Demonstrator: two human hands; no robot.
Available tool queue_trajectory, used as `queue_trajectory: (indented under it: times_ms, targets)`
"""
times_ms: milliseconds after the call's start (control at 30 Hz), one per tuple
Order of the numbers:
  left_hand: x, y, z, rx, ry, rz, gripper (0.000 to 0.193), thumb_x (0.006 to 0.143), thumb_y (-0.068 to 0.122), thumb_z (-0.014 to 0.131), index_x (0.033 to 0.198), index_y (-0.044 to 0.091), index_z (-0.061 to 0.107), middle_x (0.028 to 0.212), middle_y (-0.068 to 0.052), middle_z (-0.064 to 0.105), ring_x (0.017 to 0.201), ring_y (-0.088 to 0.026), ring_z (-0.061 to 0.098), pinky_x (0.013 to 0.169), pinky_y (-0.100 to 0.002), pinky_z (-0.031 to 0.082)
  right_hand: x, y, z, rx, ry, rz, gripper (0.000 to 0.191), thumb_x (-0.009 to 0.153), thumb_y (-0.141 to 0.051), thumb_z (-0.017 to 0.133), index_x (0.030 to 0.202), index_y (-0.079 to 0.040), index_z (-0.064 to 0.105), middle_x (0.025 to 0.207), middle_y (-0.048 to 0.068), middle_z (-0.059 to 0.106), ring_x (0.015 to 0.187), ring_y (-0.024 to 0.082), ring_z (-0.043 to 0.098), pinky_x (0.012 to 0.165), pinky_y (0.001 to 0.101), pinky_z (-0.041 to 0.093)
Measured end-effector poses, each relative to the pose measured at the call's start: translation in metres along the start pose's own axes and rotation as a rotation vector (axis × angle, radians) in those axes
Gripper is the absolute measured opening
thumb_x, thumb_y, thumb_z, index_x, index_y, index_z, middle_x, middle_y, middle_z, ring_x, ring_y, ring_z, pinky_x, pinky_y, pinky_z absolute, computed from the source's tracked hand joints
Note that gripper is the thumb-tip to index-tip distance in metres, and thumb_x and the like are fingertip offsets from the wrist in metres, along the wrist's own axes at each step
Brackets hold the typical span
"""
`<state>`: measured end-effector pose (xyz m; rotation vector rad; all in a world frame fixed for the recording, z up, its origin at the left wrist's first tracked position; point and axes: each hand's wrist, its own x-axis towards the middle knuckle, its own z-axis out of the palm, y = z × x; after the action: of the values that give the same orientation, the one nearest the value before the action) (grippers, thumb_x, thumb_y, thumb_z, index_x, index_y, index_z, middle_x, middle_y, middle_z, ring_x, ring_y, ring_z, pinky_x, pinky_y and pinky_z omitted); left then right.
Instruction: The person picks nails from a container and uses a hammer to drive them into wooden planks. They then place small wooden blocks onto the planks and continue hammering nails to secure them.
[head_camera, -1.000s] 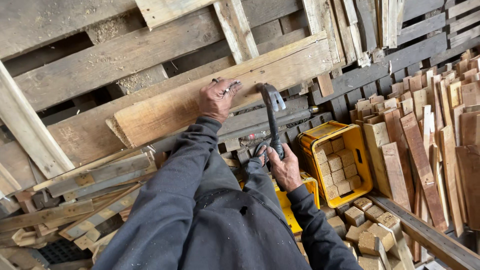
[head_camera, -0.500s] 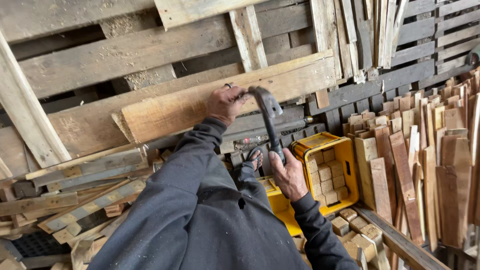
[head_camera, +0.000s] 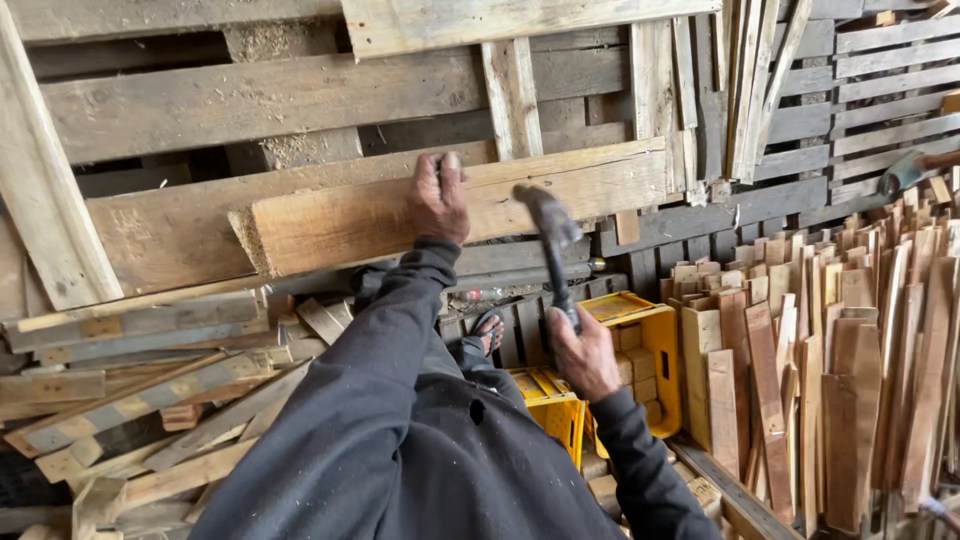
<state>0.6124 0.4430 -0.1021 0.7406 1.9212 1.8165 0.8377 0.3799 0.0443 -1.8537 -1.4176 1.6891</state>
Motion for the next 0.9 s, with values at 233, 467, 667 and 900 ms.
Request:
queue_trajectory:
  times_ms: [233, 467, 667, 900]
  targets:
    - [0.008, 0.008, -0.001, -0.063, 0.006, 0.029, 0.023, 0.11, 0.029, 0.058, 0.104, 0.007, 0.058, 0.078, -0.004, 0.065, 0.069, -0.016, 0.064, 0.064, -0.032, 0.055, -0.001, -0.049, -0.04, 0.429, -0.1, -1.033, 0.064, 0.101, -0.067, 0.054, 0.109, -0.005, 0.065, 0.077, 0.005, 0.063, 0.054, 0.017, 0.061, 0.05, 0.0303, 0.058]
    - [0.005, 0.006, 0.005, -0.031, 0.054, 0.043, 0.023, 0.108, 0.028, 0.057, 0.109, 0.006, 0.054, 0.085, -0.003, 0.064, 0.073, -0.012, 0.065, 0.066, -0.03, 0.054, 0.013, 0.01, -0.001, -0.002, -0.068, 0.003, 0.034, 0.102, -0.035, 0.059, 0.09, -0.005, 0.055, 0.066, 0.002, 0.052, 0.048, 0.012, 0.047, 0.042, 0.0287, 0.041]
    - [0.002, 0.006, 0.008, -0.185, 0.031, -0.054, 0.02, 0.112, 0.025, 0.055, 0.106, 0.005, 0.052, 0.085, -0.004, 0.063, 0.076, -0.014, 0.066, 0.071, -0.031, 0.056, -0.011, -0.058, -0.069, 0.407, -0.129, -0.839, 0.04, 0.105, -0.045, 0.058, 0.103, -0.005, 0.059, 0.07, 0.007, 0.061, 0.05, 0.016, 0.056, 0.043, 0.0291, 0.047]
    - [0.003, 0.011, 0.002, -0.131, 0.043, -0.023, 0.02, 0.111, 0.024, 0.054, 0.106, 0.005, 0.054, 0.082, -0.004, 0.065, 0.072, -0.012, 0.066, 0.069, -0.029, 0.055, 0.018, -0.026, -0.025, -0.075, 0.068, -0.763, 0.03, 0.105, -0.037, 0.062, 0.098, -0.008, 0.059, 0.069, 0.002, 0.052, 0.051, 0.012, 0.048, 0.043, 0.0274, 0.04]
